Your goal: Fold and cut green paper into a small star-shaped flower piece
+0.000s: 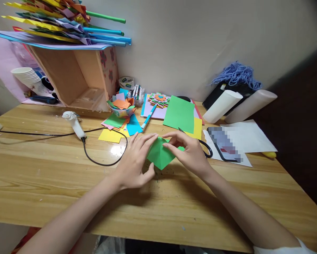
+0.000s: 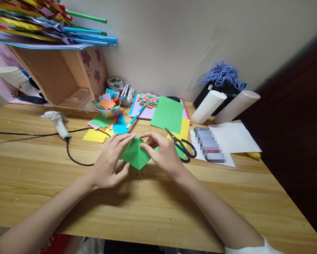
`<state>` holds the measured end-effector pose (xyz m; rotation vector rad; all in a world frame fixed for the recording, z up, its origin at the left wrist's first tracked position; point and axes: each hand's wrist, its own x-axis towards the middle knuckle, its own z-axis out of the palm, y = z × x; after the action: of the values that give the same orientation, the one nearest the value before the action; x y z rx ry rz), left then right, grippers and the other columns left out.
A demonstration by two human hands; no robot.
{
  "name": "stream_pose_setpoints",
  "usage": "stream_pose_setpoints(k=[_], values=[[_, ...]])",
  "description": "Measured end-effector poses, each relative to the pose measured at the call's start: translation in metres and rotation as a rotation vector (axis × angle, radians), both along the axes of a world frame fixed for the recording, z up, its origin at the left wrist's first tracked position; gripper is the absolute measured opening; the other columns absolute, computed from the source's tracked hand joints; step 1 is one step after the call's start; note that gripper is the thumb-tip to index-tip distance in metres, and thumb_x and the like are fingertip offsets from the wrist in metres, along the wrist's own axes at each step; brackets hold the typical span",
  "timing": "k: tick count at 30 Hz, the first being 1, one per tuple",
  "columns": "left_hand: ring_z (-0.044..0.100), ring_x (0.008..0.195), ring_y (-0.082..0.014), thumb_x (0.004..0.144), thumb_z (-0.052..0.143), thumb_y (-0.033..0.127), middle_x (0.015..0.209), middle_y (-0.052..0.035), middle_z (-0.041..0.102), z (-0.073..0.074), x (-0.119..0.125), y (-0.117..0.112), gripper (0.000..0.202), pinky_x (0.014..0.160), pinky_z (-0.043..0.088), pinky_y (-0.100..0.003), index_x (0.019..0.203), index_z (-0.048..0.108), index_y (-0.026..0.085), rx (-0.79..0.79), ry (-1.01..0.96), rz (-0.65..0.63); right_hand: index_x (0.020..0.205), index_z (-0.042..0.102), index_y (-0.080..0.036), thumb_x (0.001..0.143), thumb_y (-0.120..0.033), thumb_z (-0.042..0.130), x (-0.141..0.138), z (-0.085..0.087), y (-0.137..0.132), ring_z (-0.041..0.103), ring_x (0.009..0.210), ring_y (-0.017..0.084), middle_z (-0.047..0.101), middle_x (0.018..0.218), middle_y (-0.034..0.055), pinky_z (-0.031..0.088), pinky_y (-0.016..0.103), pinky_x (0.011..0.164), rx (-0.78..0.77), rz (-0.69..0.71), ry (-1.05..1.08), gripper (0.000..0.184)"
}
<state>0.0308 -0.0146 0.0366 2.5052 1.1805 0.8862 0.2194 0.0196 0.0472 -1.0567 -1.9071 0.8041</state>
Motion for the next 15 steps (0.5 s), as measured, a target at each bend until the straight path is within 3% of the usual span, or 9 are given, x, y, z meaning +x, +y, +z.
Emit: stream_pose_setpoints(k=[4,9,15], values=[[0.035,0.123,-0.0270,0.063,0.048,0.014,0.133,-0.0113,0.041,-0.002,-0.001,0.002,0.075,0.106,0.015,-0.052,0.134,0.026,0.019,-0.006,0.008,-0.006,0.095,0.062,-0.017,0.078,-0.028,0.059,0.000,0.001,0.001,0.056,0.061,0.013,0.059,0.068,0.0015,0.049,0.025,0.056,-0.097,0.011,0.024,0.021],[0.047,0.113,-0.0195,0.066,0.044,0.003,0.120,-0.0067,0.055,-0.016,-0.001,0.005,0.059,0.106,0.021,-0.047,0.123,0.041,0.020,0.074,-0.068,0.092,0.102,0.060,-0.018,0.077,-0.026,0.060,-0.001,0.002,-0.001,0.056,0.062,0.012,0.059,0.070,0.0008,0.048,0.024,0.057,-0.186,0.101,0.065,0.026],[0.060,0.092,-0.0176,0.076,0.049,0.013,0.102,-0.0028,0.066,-0.018,-0.004,0.001,0.034,0.104,0.026,-0.047,0.108,0.055,0.024,0.237,-0.162,0.210,0.102,0.062,-0.019,0.077,-0.025,0.061,-0.005,0.004,-0.007,0.056,0.063,0.011,0.059,0.070,0.0003,0.048,0.023,0.059,-0.169,0.129,0.024,0.026]])
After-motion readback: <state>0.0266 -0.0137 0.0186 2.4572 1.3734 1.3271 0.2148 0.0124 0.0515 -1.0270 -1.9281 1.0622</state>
